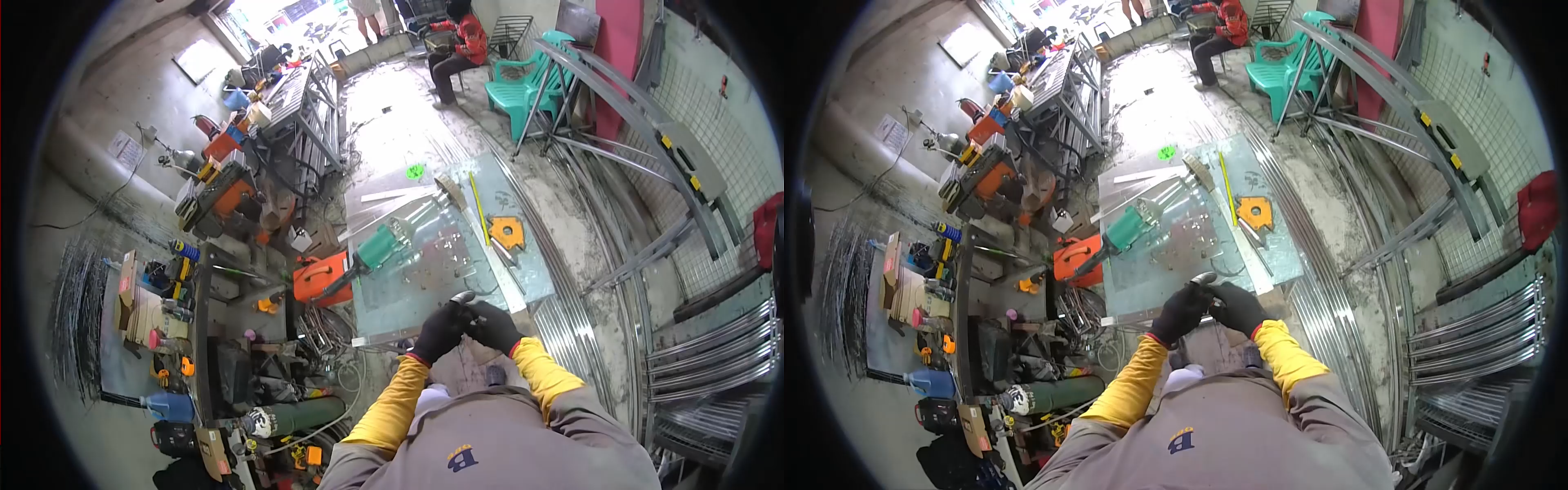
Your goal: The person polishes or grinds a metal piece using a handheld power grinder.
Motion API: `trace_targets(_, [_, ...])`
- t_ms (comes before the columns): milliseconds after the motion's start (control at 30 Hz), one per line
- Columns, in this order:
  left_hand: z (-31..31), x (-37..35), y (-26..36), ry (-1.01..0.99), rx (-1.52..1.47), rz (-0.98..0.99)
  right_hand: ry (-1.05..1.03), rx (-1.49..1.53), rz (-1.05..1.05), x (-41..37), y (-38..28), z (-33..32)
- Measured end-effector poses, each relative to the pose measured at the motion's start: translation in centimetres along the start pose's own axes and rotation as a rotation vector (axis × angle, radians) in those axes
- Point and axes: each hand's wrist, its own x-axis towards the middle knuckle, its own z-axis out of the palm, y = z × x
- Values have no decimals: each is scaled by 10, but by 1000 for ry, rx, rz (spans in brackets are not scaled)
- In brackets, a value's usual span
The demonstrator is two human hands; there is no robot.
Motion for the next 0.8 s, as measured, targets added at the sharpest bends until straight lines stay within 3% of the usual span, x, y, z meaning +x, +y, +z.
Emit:
trace_targets(33, [-6, -7, 35, -37, -100, -111, -42, -46, 38, -2, 1, 1])
trace_targets(133, [-2, 0, -3, -18, -84, 74, -72, -137, 49, -3, 12, 3])
trace_targets(267, [4, -7, 1, 33, -142, 9, -69, -166, -2, -3, 26, 12])
trace_targets(433, [16, -2, -10, 238, 340, 130, -67, -66, 34, -1, 19, 7])
trace_targets(567, [35, -5, -7, 455, 452, 164, -45, -82, -20, 0, 23, 9])
trace_targets(633, [35, -4, -11, 450, 452, 121, -75, -88, -24, 0, 25, 10])
trace_targets(733, [31, -3, -18, 416, 409, 214, -31, -84, -38, -2, 26, 12])
trace_targets(800, [29, -5, -18, 294, 83, 116, -27, -91, -39, -2, 28, 13])
